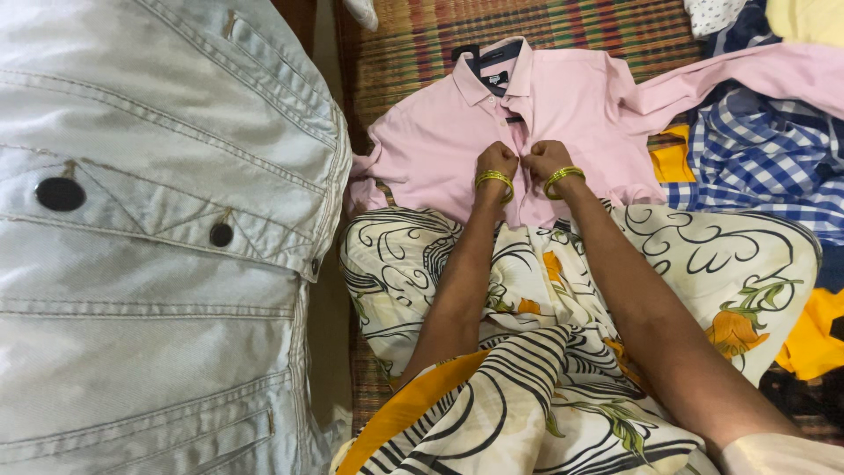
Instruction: The person buttons a pink shirt laid out on a mat, then smooths the fabric and places a hanger inside the collar. The person continues to button the shirt and folds the sleeves.
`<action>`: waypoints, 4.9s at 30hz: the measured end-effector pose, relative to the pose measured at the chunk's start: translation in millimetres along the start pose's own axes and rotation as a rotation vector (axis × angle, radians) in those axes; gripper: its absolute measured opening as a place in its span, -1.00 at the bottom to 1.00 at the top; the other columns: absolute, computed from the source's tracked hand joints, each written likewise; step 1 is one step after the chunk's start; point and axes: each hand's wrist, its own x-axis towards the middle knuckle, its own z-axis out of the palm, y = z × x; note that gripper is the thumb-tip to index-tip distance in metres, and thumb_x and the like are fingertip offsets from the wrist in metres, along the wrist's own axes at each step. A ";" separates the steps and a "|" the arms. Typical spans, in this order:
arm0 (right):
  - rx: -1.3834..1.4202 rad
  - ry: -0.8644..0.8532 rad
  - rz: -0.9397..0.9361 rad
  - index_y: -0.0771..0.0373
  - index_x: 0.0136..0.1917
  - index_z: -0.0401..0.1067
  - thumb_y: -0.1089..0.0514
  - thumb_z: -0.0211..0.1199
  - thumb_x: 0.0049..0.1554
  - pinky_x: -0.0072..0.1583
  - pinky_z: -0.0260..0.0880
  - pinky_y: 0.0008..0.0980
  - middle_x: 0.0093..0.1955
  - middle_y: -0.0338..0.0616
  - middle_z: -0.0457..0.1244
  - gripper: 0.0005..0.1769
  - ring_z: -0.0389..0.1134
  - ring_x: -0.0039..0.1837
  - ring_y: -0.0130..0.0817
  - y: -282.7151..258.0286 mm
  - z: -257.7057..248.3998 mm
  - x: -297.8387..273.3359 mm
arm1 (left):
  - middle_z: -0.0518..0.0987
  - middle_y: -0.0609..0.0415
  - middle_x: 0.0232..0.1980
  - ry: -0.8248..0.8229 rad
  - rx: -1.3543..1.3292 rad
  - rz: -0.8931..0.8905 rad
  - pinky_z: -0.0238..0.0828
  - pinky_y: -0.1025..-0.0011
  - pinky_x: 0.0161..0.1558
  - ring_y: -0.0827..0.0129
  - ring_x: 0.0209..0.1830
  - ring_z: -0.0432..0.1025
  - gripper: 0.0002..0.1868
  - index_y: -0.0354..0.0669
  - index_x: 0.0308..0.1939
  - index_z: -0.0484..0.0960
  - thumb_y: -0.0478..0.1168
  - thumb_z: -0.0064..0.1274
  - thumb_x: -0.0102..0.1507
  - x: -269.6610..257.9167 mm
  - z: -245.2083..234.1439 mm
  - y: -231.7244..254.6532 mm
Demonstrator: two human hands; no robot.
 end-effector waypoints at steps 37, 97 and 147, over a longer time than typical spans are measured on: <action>0.395 -0.116 0.063 0.40 -0.16 0.46 0.29 0.25 0.15 -0.17 0.58 -0.36 -0.27 -0.04 0.39 -0.91 0.46 -0.28 -0.31 -5.5 0.5 -2.6 | 0.71 -0.02 -0.36 -0.019 0.000 0.025 0.58 0.29 -0.20 0.17 -0.34 0.63 -0.91 -0.09 -0.43 0.76 -0.21 0.21 0.03 21.4 0.2 -9.5; 0.206 -0.649 -0.999 0.36 0.00 0.49 0.30 0.30 0.18 0.03 0.56 -0.33 -0.05 -0.05 0.40 -0.89 0.47 -0.04 -0.34 -319.2 -12.0 -300.0 | 0.67 -0.12 0.06 -0.538 0.623 0.192 0.56 0.16 0.04 0.06 0.07 0.58 -0.63 -0.12 0.03 0.65 -0.08 0.17 0.19 -69.4 -8.3 30.9; 0.308 -0.063 -0.401 0.34 -0.02 0.48 0.31 0.31 0.23 -0.09 0.60 -0.33 -0.14 -0.06 0.39 -0.94 0.45 -0.18 -0.32 -111.1 -6.3 -2.3 | 0.70 -0.14 -0.11 -0.297 0.333 0.105 0.53 0.19 -0.06 0.00 -0.10 0.60 -0.83 -0.11 -0.15 0.71 -0.20 0.10 0.22 1.9 -6.2 0.0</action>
